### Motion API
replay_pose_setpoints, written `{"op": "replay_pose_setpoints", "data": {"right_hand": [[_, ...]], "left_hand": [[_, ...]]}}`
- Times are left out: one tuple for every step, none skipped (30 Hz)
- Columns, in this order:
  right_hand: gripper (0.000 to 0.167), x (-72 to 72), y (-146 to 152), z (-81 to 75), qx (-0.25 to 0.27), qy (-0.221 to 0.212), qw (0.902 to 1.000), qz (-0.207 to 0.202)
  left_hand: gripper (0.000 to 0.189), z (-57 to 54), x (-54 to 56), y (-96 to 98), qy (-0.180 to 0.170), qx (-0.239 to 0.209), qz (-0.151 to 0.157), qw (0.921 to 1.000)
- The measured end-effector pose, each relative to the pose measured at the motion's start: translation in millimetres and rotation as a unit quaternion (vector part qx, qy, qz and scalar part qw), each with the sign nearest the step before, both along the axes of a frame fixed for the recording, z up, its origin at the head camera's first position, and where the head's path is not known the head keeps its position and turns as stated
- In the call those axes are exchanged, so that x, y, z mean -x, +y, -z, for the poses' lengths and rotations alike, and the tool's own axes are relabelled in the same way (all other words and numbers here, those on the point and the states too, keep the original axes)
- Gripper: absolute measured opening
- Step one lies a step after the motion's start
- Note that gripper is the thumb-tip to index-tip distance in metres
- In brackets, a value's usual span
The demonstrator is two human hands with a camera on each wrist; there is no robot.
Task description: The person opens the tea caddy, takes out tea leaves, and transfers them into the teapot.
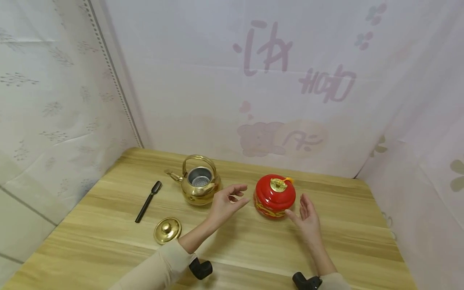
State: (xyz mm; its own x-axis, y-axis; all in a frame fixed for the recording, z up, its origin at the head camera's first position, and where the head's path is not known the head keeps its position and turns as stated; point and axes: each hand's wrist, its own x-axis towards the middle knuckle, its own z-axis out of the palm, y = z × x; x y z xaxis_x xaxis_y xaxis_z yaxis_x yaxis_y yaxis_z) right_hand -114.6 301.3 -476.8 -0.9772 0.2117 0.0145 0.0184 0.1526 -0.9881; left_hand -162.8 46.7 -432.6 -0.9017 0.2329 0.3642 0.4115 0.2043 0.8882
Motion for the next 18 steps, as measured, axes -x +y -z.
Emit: {"op": "replay_pose_setpoints", "data": {"right_hand": [[0.084,1.4,-0.2,1.5,0.000,-0.003,1.0000,-0.002],[0.084,2.7,-0.6,2.4,-0.001,-0.004,1.0000,-0.004],[0.084,3.9,-1.1,2.9,0.001,-0.005,1.0000,-0.005],[0.085,5.2,-1.5,3.5,0.002,-0.004,1.0000,-0.007],[0.085,6.3,-1.9,3.7,0.003,-0.004,0.9999,-0.009],[0.085,7.3,-2.3,4.0,0.003,-0.004,0.9999,-0.010],[0.085,8.4,-2.6,4.2,0.004,-0.004,0.9999,-0.012],[0.085,9.3,-3.0,4.1,0.003,-0.003,0.9999,-0.014],[0.085,10.1,-3.2,4.5,0.003,-0.003,0.9998,-0.017],[0.085,10.8,-3.3,4.8,0.002,-0.002,0.9998,-0.020],[0.085,11.4,-3.5,4.9,0.001,-0.003,0.9997,-0.023],[0.085,12.2,-3.5,5.4,-0.001,-0.002,0.9997,-0.026],[0.085,12.9,-3.5,5.9,-0.003,-0.002,0.9996,-0.028],[0.085,13.4,-3.6,6.2,-0.004,0.000,0.9995,-0.030],[0.085,14.0,-3.6,6.8,-0.004,0.001,0.9995,-0.032],[0.085,14.5,-3.6,7.1,-0.003,0.001,0.9994,-0.033],[0.085,15.0,-3.6,7.3,-0.004,0.002,0.9994,-0.034],[0.085,15.3,-3.8,6.9,-0.005,0.002,0.9994,-0.036]], "left_hand": [[0.033,0.2,1.8,3.1,0.000,0.000,0.002,1.0000],[0.034,0.2,3.5,6.2,-0.001,-0.002,0.005,1.0000],[0.034,0.1,5.1,9.0,-0.003,-0.004,0.009,0.9999],[0.035,0.0,6.3,11.7,-0.006,-0.005,0.012,0.9999],[0.035,-0.2,7.5,14.2,-0.008,-0.006,0.016,0.9998],[0.036,-0.3,8.5,16.6,-0.010,-0.004,0.018,0.9998],[0.036,0.0,9.7,18.9,-0.011,-0.002,0.019,0.9998],[0.037,0.0,10.7,21.0,-0.012,-0.003,0.021,0.9997],[0.037,0.1,11.6,23.1,-0.014,-0.003,0.021,0.9997],[0.037,0.3,12.6,25.1,-0.015,-0.003,0.021,0.9997],[0.037,0.8,13.8,27.3,-0.014,-0.003,0.020,0.9997],[0.037,1.1,14.9,29.3,-0.014,-0.002,0.020,0.9997],[0.037,1.4,16.2,31.4,-0.012,-0.002,0.019,0.9997],[0.037,1.5,17.3,33.4,-0.013,0.001,0.019,0.9997],[0.038,1.8,18.7,35.4,-0.013,0.004,0.018,0.9997],[0.038,2.1,20.2,37.5,-0.013,0.007,0.018,0.9997],[0.038,2.6,22.1,39.6,-0.011,0.009,0.019,0.9997],[0.038,2.7,24.1,41.6,-0.008,0.012,0.020,0.9997]]}}
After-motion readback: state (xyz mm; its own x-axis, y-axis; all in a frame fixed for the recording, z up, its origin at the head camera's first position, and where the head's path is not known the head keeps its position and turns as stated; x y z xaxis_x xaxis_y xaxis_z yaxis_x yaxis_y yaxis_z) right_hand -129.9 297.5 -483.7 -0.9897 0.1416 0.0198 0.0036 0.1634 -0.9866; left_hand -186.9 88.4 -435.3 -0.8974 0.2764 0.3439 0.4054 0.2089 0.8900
